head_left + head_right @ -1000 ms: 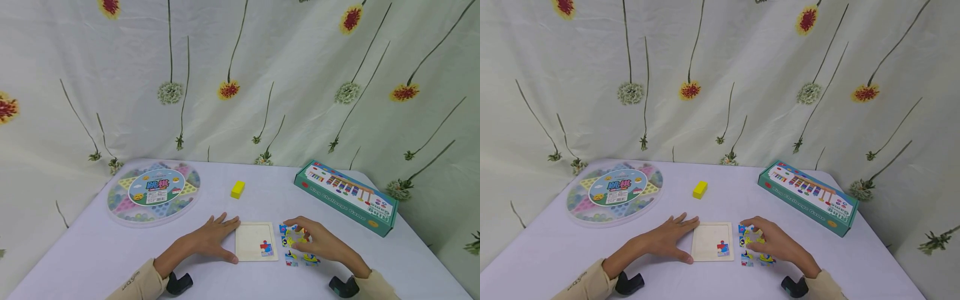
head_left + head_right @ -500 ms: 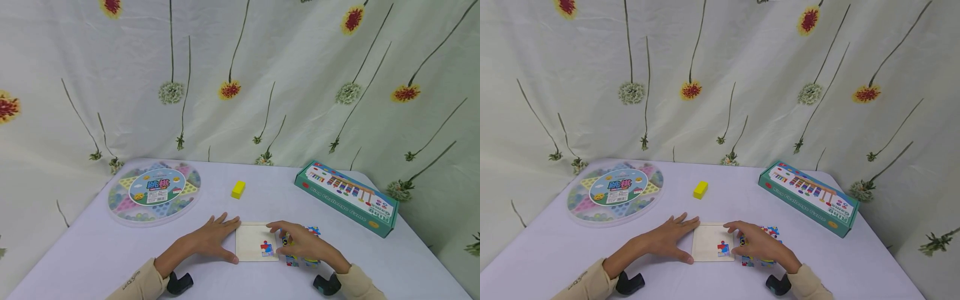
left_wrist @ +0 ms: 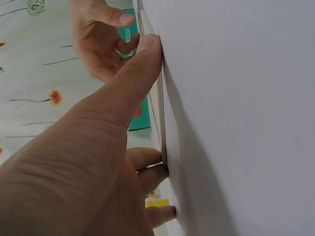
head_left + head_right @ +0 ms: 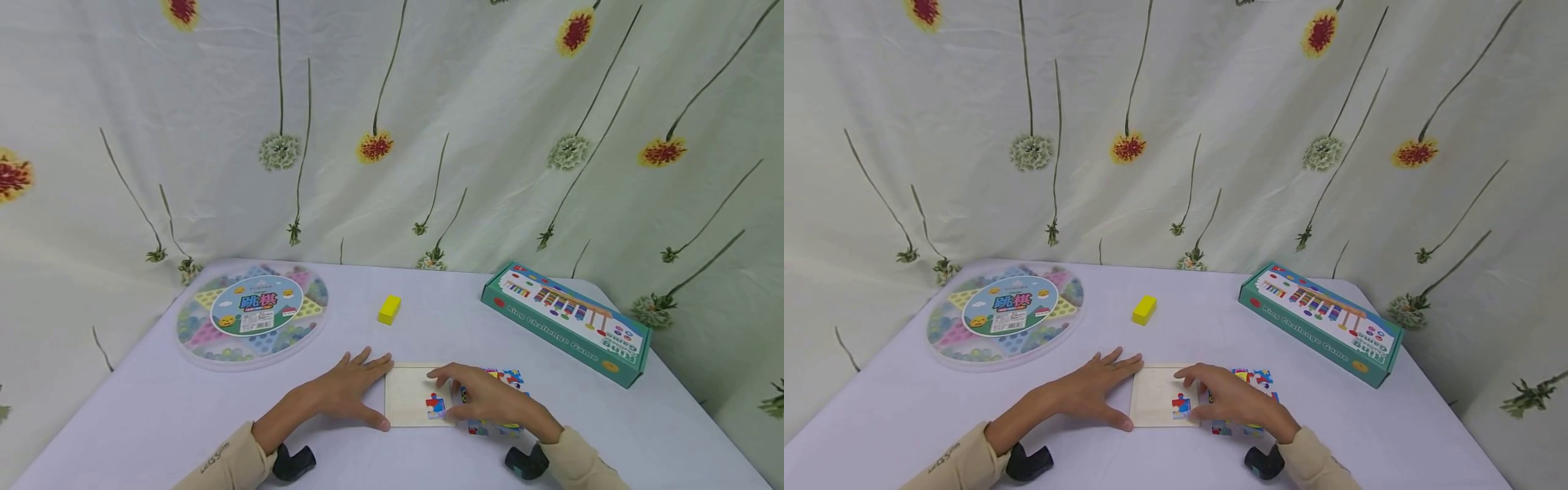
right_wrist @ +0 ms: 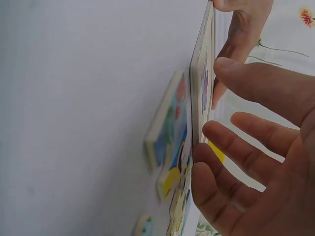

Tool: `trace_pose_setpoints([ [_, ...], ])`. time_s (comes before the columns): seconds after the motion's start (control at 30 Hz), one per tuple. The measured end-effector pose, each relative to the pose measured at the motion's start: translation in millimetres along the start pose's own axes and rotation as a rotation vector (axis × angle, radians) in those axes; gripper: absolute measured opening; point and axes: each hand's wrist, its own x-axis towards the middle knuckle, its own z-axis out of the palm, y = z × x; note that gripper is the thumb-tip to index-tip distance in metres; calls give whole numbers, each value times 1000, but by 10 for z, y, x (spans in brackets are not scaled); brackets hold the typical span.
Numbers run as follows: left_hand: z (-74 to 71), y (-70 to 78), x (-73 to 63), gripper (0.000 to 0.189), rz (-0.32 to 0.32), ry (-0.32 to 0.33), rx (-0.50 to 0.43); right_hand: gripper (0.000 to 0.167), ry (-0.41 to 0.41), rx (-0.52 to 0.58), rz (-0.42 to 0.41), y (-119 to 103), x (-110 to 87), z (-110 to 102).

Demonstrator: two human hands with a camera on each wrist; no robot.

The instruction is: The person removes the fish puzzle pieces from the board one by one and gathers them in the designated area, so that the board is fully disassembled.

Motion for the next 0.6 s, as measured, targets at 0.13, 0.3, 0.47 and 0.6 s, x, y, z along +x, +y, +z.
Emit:
trace_pose_setpoints([
  [0.13,-4,7,3,104,-3,1,-3,54,-15,-25,14,-15,37,7],
  [0.3,-13,15,-1,103,2,4,-8,51,-17,-47,3,-14,56,15],
  [0.47,-18,16,-4,103,10,10,-7,46,-20,-39,3,-10,64,20],
  [0.6,-12,9,-3,104,13,15,-9,39,-29,-16,9,-11,67,21],
])
